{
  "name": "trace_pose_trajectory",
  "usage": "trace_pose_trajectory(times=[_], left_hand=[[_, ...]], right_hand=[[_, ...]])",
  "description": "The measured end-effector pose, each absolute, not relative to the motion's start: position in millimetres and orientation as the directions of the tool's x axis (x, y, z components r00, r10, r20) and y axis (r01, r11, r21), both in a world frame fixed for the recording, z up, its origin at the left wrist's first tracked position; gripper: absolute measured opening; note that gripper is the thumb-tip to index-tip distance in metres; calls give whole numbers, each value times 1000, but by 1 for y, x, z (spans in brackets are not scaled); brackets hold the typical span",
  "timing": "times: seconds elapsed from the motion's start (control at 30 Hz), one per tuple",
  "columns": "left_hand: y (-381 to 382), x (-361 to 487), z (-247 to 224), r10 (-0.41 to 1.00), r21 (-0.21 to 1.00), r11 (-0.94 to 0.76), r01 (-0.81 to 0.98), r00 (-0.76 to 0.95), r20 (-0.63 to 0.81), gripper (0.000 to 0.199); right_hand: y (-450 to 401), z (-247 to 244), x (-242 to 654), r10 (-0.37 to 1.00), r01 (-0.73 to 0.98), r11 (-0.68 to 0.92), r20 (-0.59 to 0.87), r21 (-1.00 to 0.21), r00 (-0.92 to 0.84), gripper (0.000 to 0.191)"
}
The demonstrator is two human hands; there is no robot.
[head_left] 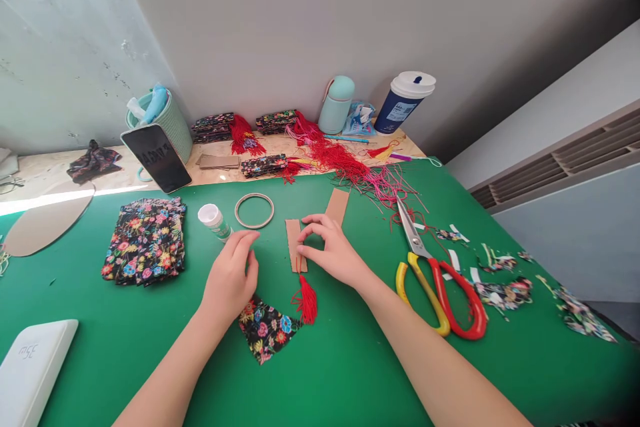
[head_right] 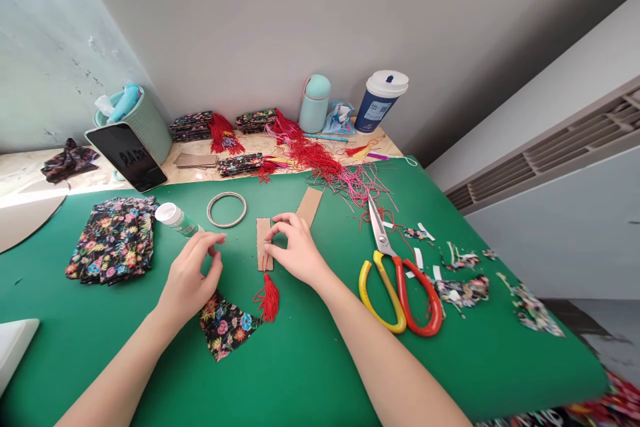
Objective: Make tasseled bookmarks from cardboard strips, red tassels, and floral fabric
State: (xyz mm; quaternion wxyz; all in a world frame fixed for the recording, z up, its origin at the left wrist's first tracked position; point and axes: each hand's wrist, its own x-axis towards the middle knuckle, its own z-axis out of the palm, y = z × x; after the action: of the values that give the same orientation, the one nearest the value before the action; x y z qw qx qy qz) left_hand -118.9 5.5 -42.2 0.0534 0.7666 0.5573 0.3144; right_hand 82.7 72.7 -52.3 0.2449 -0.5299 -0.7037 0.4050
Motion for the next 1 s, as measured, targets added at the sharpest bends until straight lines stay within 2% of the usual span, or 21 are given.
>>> trace_pose_trajectory(times=[0.17,0.23,0.37,0.6,0.7,0.83,0.9,1.0], left_hand=[[13,-122,-61,912,148,-235,961,165,376,48],[16,-122,-65,925,83,-203,976,163,343,50],[21,-124,-68,931,77,-185,980,150,332,49],[27,-129,-74,928,87,-224,971,185,324,34],[25,-125,-69,893,163,-266,950,179,414,31],[15,-108,-53,819,364,-351,863,94,567,20],[9,-99,-46,825,458,-360,812,48,563,17],[0,-89,-42,861,590,-386,709,48,506,17]], right_hand=[[73,-53,83,941,538,116,-82,-835,-329,6],[73,-53,83,941,534,119,-76,-837,-329,6],[72,-54,83,941,531,131,-64,-837,-332,5],[71,-60,82,953,536,171,2,-827,-302,5],[68,-58,80,958,512,261,153,-818,-244,2],[54,-49,73,848,471,526,476,-708,-232,9],[45,-46,70,821,414,568,522,-711,-231,20],[35,-44,66,844,286,534,485,-796,-227,34]])
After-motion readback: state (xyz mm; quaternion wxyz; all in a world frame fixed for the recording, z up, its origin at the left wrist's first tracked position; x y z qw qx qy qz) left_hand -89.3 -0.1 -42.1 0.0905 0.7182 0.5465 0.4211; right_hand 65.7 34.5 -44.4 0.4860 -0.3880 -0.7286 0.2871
